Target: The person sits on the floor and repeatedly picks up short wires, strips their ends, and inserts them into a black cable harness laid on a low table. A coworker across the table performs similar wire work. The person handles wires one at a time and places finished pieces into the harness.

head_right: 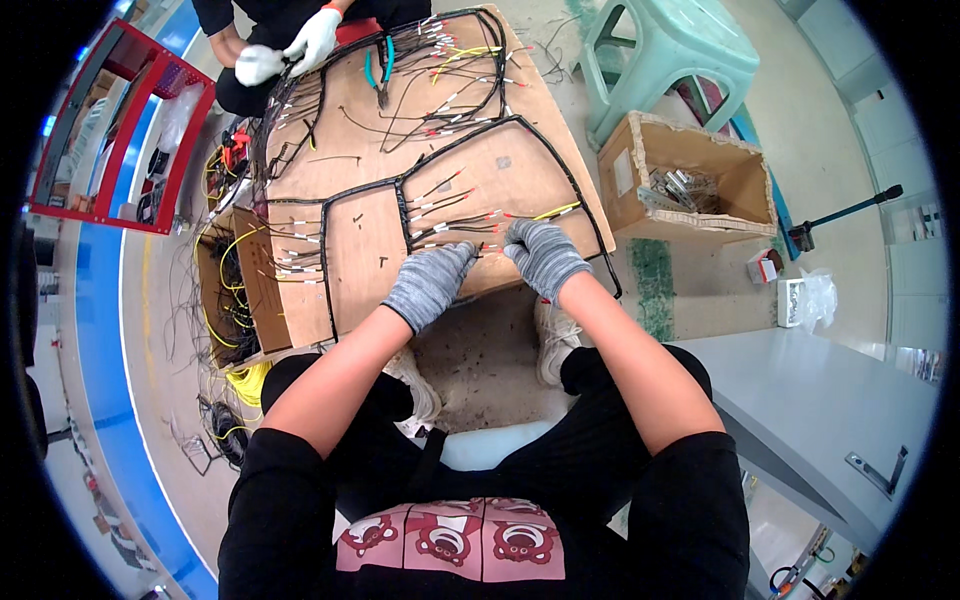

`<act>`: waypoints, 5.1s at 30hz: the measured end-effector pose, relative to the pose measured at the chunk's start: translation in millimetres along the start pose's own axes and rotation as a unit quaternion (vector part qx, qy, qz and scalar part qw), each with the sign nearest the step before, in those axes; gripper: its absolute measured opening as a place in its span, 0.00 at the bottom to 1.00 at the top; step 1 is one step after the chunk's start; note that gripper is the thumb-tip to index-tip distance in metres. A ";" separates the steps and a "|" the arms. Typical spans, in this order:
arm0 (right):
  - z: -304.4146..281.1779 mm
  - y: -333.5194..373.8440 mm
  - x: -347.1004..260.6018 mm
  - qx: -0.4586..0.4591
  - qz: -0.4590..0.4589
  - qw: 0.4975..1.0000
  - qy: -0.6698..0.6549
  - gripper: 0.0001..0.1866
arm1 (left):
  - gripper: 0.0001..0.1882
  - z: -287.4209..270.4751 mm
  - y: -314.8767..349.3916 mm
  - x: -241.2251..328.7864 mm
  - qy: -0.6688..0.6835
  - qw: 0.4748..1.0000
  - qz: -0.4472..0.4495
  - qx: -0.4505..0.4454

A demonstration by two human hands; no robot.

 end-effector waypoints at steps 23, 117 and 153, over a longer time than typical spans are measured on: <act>6.0 -3.2 -27.6 0.014 -0.071 0.997 -0.005 0.04 | 0.08 -8.3 0.3 -0.6 0.010 1.000 -0.013 -0.004; 106.2 -178.6 -215.7 0.062 -0.227 0.972 -0.012 0.02 | 0.12 -57.9 92.3 -217.0 0.376 0.713 -0.318 0.499; 109.8 -168.8 -237.6 0.017 -0.275 0.957 0.087 0.04 | 0.11 -65.5 92.3 -212.4 0.309 0.757 -0.297 0.493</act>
Point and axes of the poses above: each hand's wrist, its own y-axis away from the middle knuckle, its own z-axis out of the palm, x = y × z, the point moved 6 cm from there along -y, towards the middle knuckle, and after that the axes turned 1 degree about y, right-handed, at the moved point
